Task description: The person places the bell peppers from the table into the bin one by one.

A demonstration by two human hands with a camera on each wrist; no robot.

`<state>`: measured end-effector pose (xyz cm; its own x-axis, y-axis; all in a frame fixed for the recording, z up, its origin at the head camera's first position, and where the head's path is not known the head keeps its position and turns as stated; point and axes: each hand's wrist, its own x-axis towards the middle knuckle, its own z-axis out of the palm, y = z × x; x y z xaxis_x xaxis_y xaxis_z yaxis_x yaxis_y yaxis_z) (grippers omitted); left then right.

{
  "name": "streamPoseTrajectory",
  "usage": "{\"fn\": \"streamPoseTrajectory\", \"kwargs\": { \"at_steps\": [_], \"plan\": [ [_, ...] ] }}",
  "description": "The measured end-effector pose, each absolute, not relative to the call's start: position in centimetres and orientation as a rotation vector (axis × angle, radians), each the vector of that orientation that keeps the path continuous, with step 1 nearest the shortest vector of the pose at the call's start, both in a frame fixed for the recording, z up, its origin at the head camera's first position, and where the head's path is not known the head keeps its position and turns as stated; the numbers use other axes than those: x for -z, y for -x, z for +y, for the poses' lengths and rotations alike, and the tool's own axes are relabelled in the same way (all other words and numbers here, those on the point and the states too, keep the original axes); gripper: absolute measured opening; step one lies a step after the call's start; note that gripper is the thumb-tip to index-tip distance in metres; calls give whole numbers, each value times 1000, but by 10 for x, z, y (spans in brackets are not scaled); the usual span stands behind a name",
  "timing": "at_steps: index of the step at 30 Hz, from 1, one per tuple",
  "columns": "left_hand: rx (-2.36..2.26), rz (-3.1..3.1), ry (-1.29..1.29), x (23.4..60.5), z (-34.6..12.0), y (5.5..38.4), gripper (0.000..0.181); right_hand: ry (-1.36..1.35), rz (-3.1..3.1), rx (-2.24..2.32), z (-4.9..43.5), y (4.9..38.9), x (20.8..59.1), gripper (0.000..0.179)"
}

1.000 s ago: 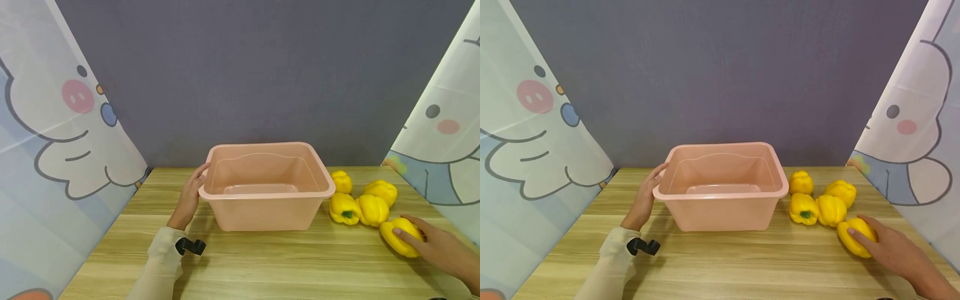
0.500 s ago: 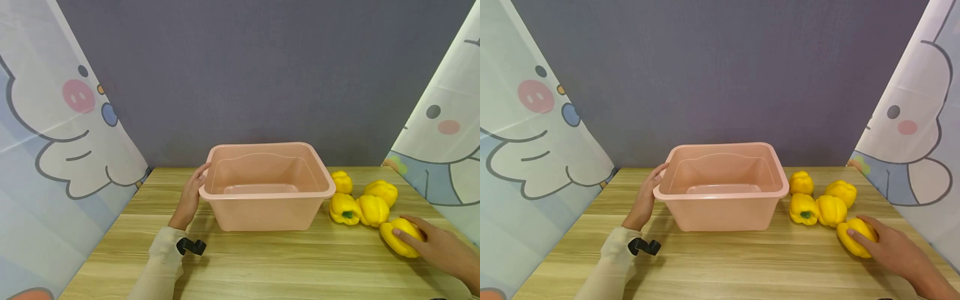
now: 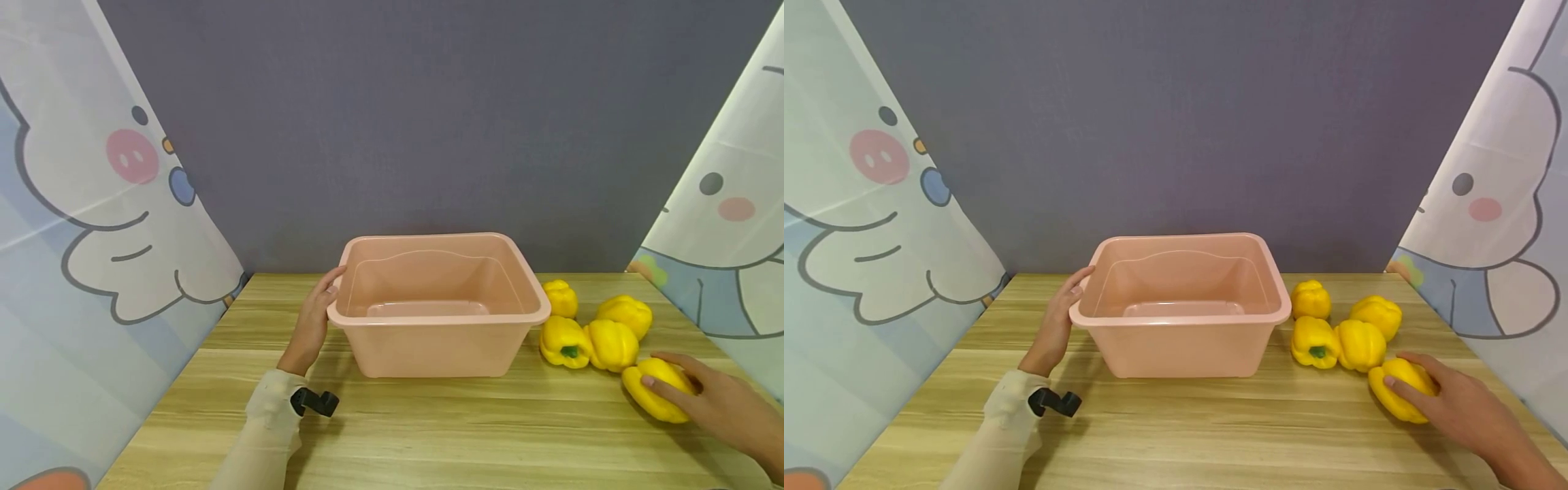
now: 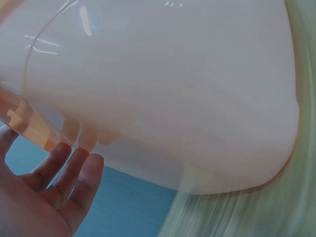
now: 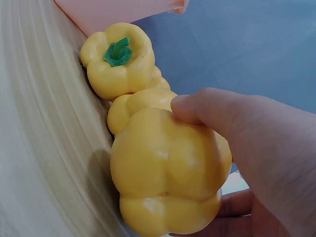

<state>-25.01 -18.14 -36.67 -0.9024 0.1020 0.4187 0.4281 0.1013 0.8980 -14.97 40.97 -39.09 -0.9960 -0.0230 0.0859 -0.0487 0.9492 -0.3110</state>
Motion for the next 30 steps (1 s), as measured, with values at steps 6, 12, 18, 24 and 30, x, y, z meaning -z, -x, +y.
{"fn": "streamPoseTrajectory", "kwargs": {
  "at_steps": [6,12,18,24,30],
  "plan": [
    [1872,-2130,534,366,-181,250,49,-7,-3024,-511,409,150,389,72],
    [1867,-2133,532,366,-181,248,48,37,-3031,-506,410,150,386,75],
    [1872,-2126,559,365,-181,249,49,58,-3011,-491,412,149,384,75],
    [1888,-2120,546,366,-183,249,49,45,-2982,-525,412,146,386,68],
    [1882,-2125,542,366,-182,248,48,53,-2981,-522,410,146,385,66]
  ]
}}
